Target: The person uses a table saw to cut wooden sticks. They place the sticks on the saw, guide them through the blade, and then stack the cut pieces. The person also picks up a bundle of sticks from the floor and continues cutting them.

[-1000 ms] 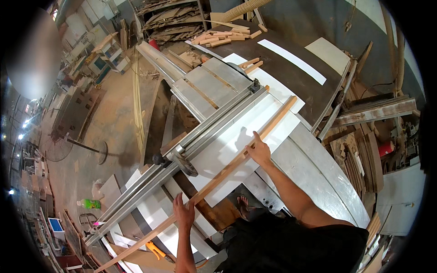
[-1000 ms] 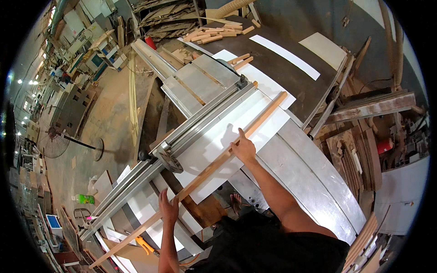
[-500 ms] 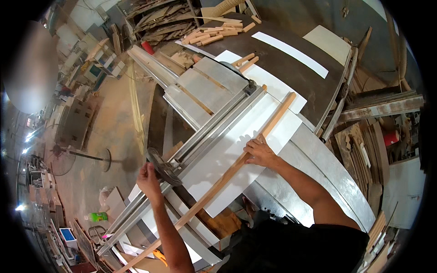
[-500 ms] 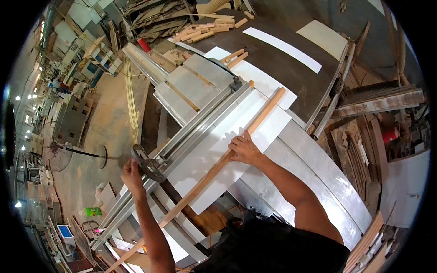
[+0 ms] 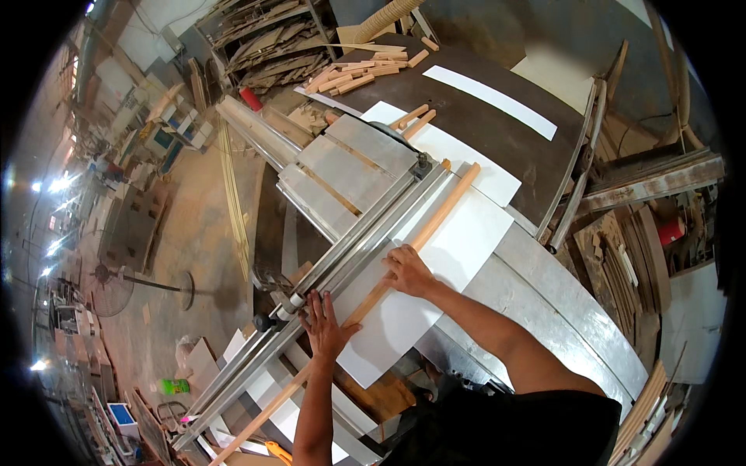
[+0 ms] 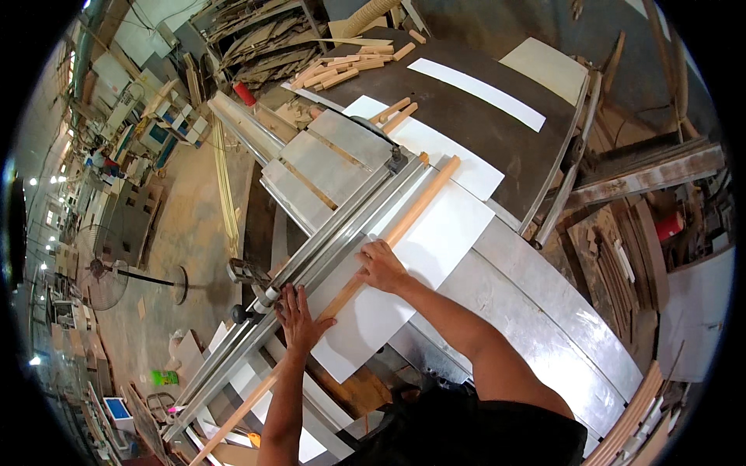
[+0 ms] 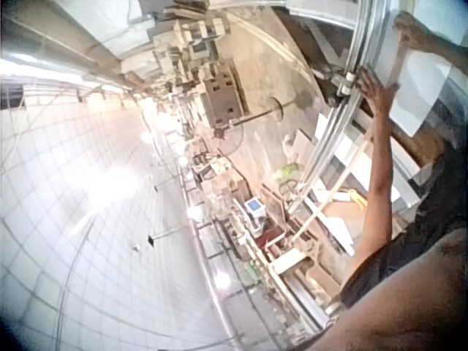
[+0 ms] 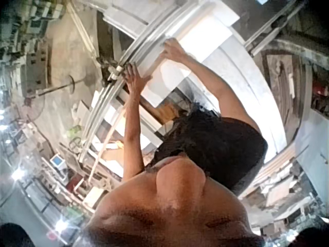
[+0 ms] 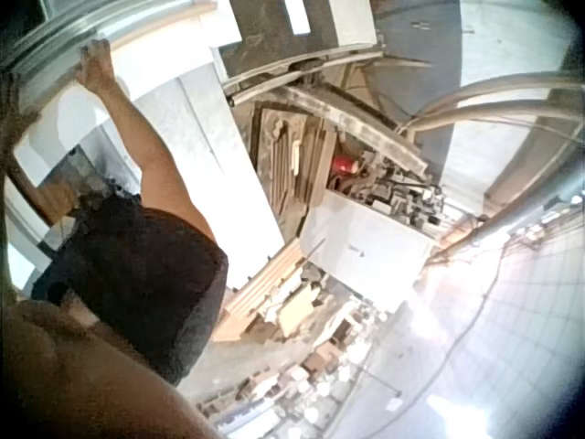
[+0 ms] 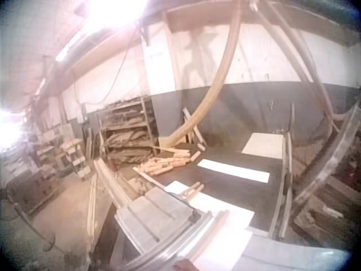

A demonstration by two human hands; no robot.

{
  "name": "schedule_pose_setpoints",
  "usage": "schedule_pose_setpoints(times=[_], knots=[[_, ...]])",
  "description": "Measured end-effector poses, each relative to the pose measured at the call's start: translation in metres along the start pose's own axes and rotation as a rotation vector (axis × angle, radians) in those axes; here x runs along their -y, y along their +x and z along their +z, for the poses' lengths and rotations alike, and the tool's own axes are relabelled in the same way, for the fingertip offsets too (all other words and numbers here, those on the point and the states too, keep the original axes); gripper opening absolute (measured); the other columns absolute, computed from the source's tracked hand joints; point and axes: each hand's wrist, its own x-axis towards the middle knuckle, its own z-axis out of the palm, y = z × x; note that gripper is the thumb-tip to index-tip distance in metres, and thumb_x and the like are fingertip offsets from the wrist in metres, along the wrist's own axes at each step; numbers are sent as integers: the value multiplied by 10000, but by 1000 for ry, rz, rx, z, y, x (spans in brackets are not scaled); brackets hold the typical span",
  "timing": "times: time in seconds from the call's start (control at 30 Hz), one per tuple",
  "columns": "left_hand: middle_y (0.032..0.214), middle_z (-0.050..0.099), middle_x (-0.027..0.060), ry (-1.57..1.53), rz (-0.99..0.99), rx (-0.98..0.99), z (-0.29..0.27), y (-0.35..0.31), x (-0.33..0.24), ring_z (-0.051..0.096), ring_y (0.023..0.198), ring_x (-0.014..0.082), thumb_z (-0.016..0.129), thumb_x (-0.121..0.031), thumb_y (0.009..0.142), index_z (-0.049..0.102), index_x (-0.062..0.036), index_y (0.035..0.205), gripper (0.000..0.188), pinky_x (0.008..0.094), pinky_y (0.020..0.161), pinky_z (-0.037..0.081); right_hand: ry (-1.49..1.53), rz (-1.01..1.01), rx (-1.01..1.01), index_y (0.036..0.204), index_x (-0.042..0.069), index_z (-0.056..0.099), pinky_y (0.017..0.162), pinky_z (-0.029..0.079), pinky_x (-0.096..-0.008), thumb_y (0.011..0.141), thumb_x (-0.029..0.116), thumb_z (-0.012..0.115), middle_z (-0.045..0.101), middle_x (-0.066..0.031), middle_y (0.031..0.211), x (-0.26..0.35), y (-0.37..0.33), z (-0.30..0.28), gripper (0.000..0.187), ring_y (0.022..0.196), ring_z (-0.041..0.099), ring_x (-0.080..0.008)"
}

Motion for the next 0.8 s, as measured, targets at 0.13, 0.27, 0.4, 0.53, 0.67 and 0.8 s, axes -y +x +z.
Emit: schedule_pose_setpoints(times=[0.13,0.27,0.4,0.53,0.67,0.8], knots=[[1655,222,173,83,3,-47,11,-5,31,272,1510,340,824,-493,752,316,-120,1568,1031,681,1123,241,-12,498,-266,1190,-11,613,828,522,-459,854,198,706,638,-178,956,5,26,-11,407,923,618,-388],[1636,268,158,55,8,-23,3,2,16,324,1479,328,801,-412,803,355,-138,1545,908,656,1123,254,127,964,-97,1496,-92,276,755,576,-487,894,286,708,711,-280,995,-55,55,-31,832,888,704,-433],[1580,338,184,136,-16,-81,3,6,1,358,1448,342,795,-356,808,377,-125,1517,855,633,1121,268,33,951,-154,1518,-100,221,735,579,-496,896,267,698,714,-270,877,-61,61,-12,866,851,707,-440],[1504,393,230,-8,55,-143,-3,29,-9,382,1402,389,828,-245,750,413,-46,1456,843,606,1104,283,46,954,-146,1530,-110,209,730,576,-488,915,263,672,709,-269,878,-65,52,3,855,832,706,-428],[1400,458,234,-84,76,-141,-4,46,-20,417,1308,435,859,-336,733,406,-12,1446,904,587,1086,313,98,901,-113,1542,-94,206,718,570,-471,935,246,648,715,-224,866,-43,49,14,825,794,702,-407],[1301,495,188,-16,20,-269,17,53,-10,479,1197,410,863,-442,707,429,-47,1440,939,567,1040,352,216,924,-105,1544,-78,202,762,570,-453,936,207,616,723,-203,886,-27,53,11,788,823,708,-388]])
